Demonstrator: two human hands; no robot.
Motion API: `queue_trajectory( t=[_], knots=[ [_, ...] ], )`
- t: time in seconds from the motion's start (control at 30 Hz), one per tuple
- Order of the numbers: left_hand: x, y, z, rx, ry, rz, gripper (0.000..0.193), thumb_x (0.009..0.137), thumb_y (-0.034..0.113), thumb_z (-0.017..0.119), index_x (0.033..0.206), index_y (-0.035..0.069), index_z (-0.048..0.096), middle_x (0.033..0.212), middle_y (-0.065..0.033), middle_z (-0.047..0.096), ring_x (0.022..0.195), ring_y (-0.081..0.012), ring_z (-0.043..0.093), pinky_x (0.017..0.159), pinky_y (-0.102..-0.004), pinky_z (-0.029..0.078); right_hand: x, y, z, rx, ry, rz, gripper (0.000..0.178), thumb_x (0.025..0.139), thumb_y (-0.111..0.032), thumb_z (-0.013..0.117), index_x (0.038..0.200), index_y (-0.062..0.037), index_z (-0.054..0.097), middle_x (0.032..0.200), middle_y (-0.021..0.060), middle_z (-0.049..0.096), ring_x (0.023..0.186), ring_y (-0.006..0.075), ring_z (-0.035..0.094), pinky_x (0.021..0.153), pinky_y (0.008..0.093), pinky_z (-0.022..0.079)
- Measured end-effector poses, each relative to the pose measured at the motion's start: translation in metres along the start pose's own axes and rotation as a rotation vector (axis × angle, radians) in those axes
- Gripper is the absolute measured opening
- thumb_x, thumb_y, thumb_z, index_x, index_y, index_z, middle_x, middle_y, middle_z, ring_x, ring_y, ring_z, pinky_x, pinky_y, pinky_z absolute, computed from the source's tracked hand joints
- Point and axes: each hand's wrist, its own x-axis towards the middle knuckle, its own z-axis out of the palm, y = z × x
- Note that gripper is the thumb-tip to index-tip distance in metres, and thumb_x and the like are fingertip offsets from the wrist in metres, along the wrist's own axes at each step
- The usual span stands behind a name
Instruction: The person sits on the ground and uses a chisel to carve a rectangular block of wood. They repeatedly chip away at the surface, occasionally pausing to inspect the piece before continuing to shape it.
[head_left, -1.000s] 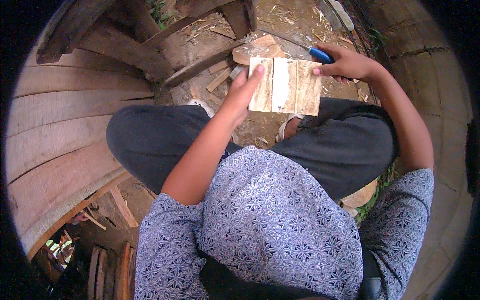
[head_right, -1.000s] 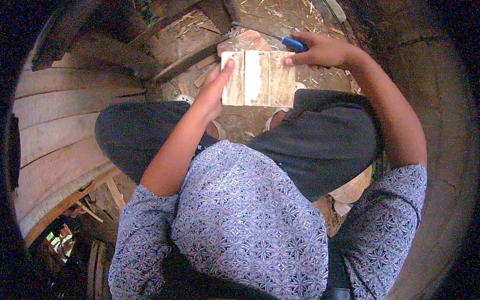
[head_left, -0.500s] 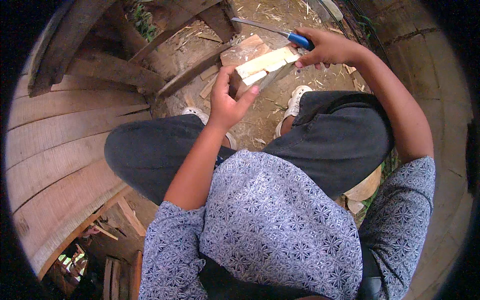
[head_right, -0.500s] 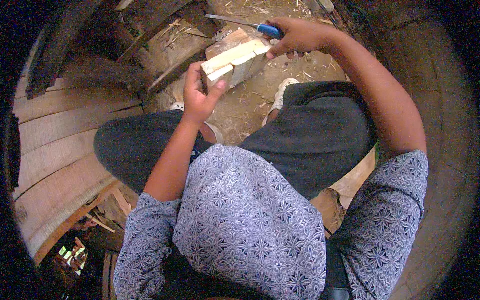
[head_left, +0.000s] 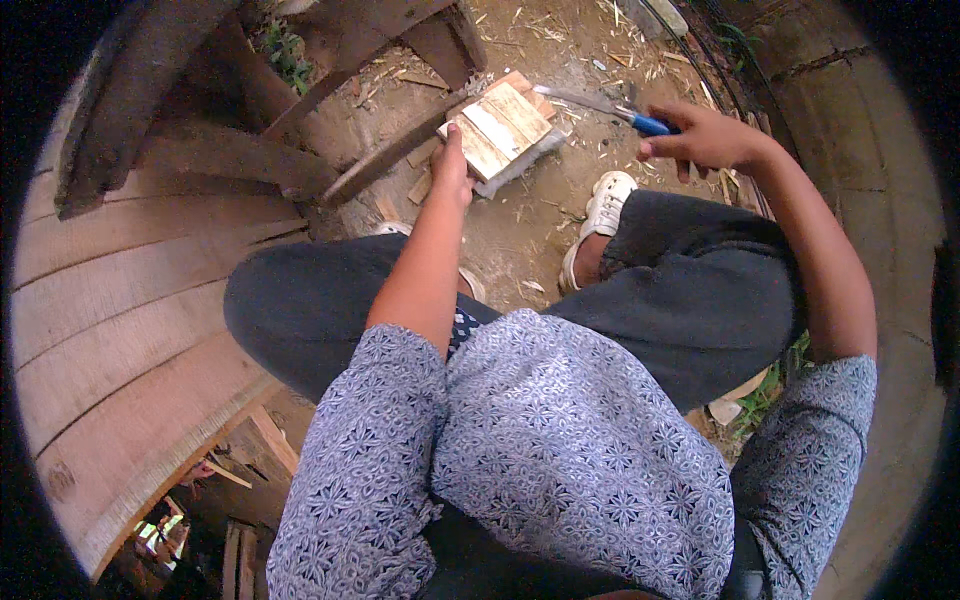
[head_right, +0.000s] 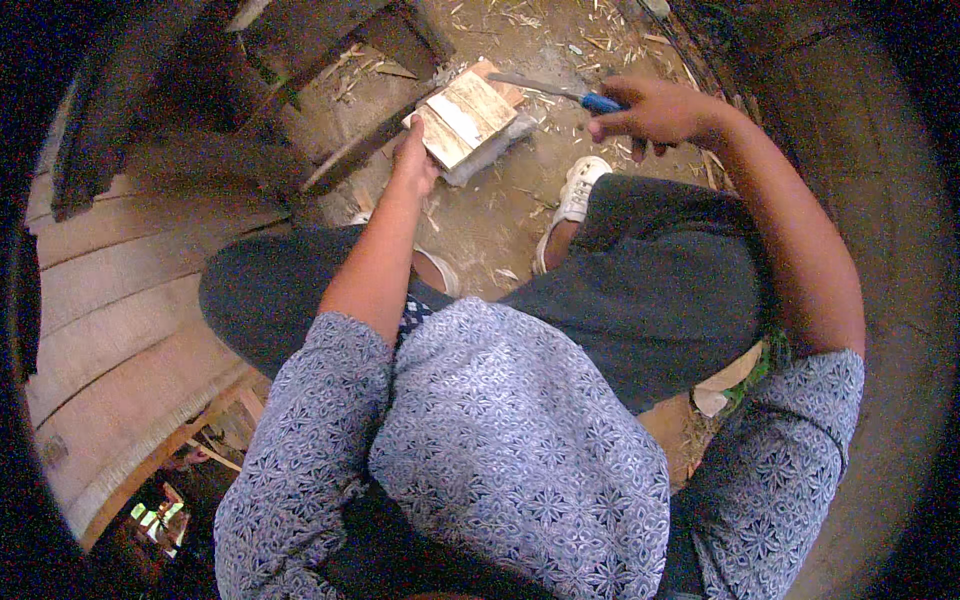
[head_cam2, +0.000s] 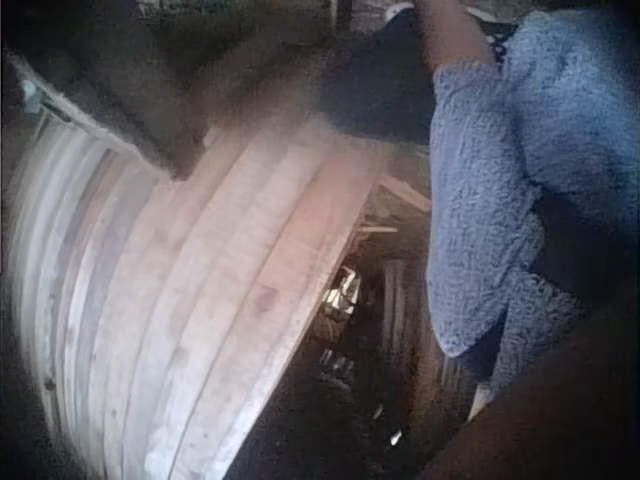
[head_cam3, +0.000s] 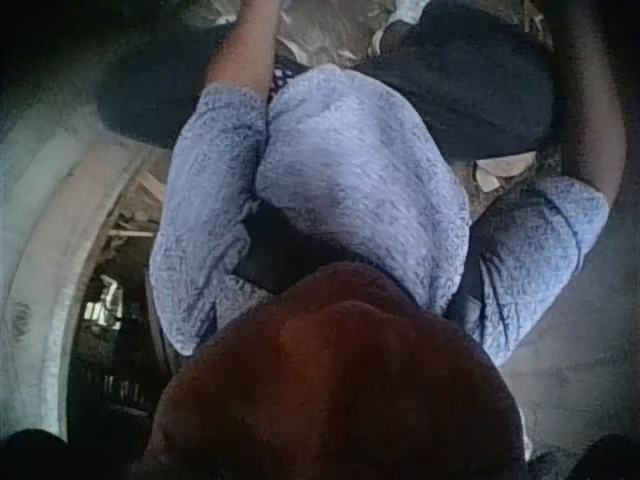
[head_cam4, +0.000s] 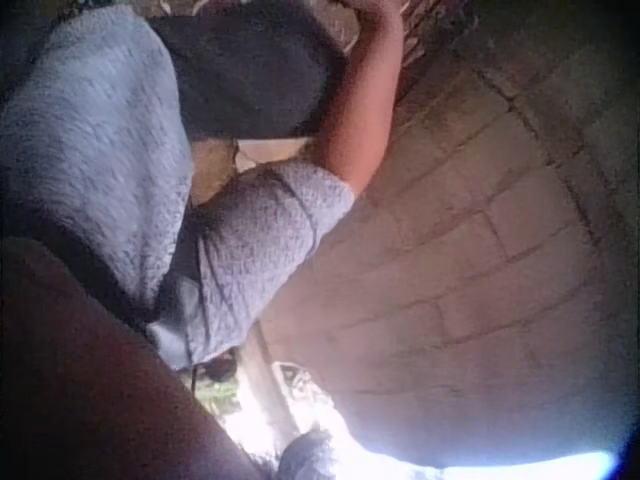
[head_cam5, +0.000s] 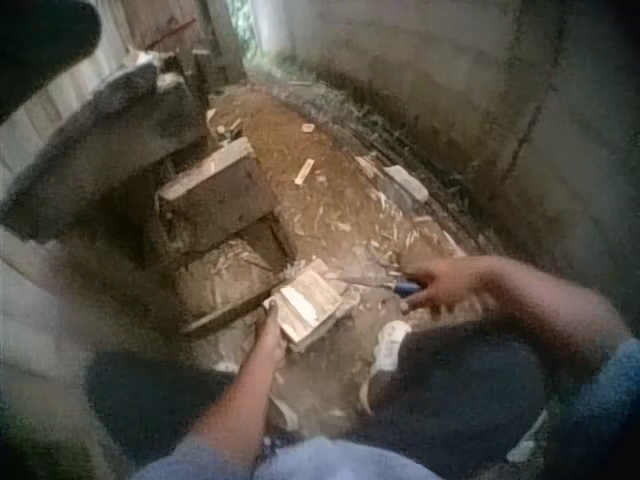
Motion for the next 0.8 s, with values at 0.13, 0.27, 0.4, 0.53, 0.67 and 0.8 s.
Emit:
queue_trajectory(
  t=[0.13, 0.27, 0.4, 0.53, 0.67, 0.8],
  knots=[
    [0.052, -0.008, -0.012, 0.004, 0.058, 0.108, 0.052, 0.104, 0.041, 0.05, 0.135, -0.001, 0.049, 0.129, -0.0167, 0.062, 0.109, -0.0294, 0.067, 0.088, -0.0415, 0.056, 0.0, 0.023, -0.004, 0.04, -0.014, 0.092, 0.042, 0.091, -0.037, 0.071, 0.116, -0.009, 0.053, 0.094, 0.0026, 0.068, 0.059, 0.0106, 0.061, 0.046, 0.0256, 0.043],
    [0.081, -0.013, -0.002, 0.031, 0.114, 0.14, 0.053, 0.104, 0.038, 0.05, 0.137, -0.004, 0.049, 0.125, -0.0192, 0.064, 0.104, -0.0293, 0.069, 0.082, -0.038, 0.058, 0.0, 0.043, -0.007, 0.078, 0.009, 0.162, 0.038, 0.092, -0.035, 0.071, 0.114, -0.009, 0.052, 0.09, 0.0025, 0.067, 0.057, 0.011, 0.06, 0.046, 0.0264, 0.044],
    [0.098, -0.011, 0.005, -0.031, 0.207, 0.139, 0.053, 0.103, 0.035, 0.052, 0.138, -0.005, 0.049, 0.123, -0.0203, 0.065, 0.104, -0.0297, 0.069, 0.082, -0.0379, 0.058, 0.0, 0.047, -0.006, 0.094, -0.002, 0.198, 0.033, 0.093, -0.032, 0.07, 0.108, -0.0081, 0.052, 0.085, 0.0039, 0.063, 0.06, 0.0112, 0.059, 0.047, 0.0276, 0.046],
    [0.097, -0.008, 0.012, 0.038, 0.311, 0.234, 0.054, 0.1, 0.034, 0.058, 0.136, -0.005, 0.049, 0.124, -0.0211, 0.064, 0.105, -0.0301, 0.068, 0.084, -0.0384, 0.058, 0.006, 0.078, 0.0, 0.057, 0.007, 0.22, 0.033, 0.093, -0.031, 0.071, 0.105, -0.0078, 0.052, 0.081, 0.0026, 0.057, 0.063, 0.0111, 0.057, 0.048, 0.0287, 0.046],
    [0.072, 0.002, 0.041, 0.117, 0.657, 0.299, 0.054, 0.096, 0.032, 0.065, 0.131, -0.005, 0.047, 0.124, -0.0218, 0.062, 0.104, -0.0295, 0.066, 0.086, -0.0399, 0.057, 0.002, 0.077, 0.003, 0.014, 0.009, 0.225, 0.035, 0.093, -0.033, 0.071, 0.107, -0.0072, 0.051, 0.078, 0.0021, 0.054, 0.06, 0.0116, 0.055, 0.049, 0.0289, 0.046],
    [0.079, 0.008, 0.02, 0.076, 0.399, 0.308, 0.052, 0.095, 0.033, 0.067, 0.127, -0.001, 0.045, 0.123, -0.0209, 0.058, 0.107, -0.0297, 0.062, 0.086, -0.041, 0.055, 0.0, 0.062, 0.007, -0.055, 0.034, 0.216, 0.036, 0.094, -0.034, 0.069, 0.11, -0.0064, 0.052, 0.077, 0.0029, 0.052, 0.058, 0.0108, 0.051, 0.048, 0.03, 0.044]
  ],
)
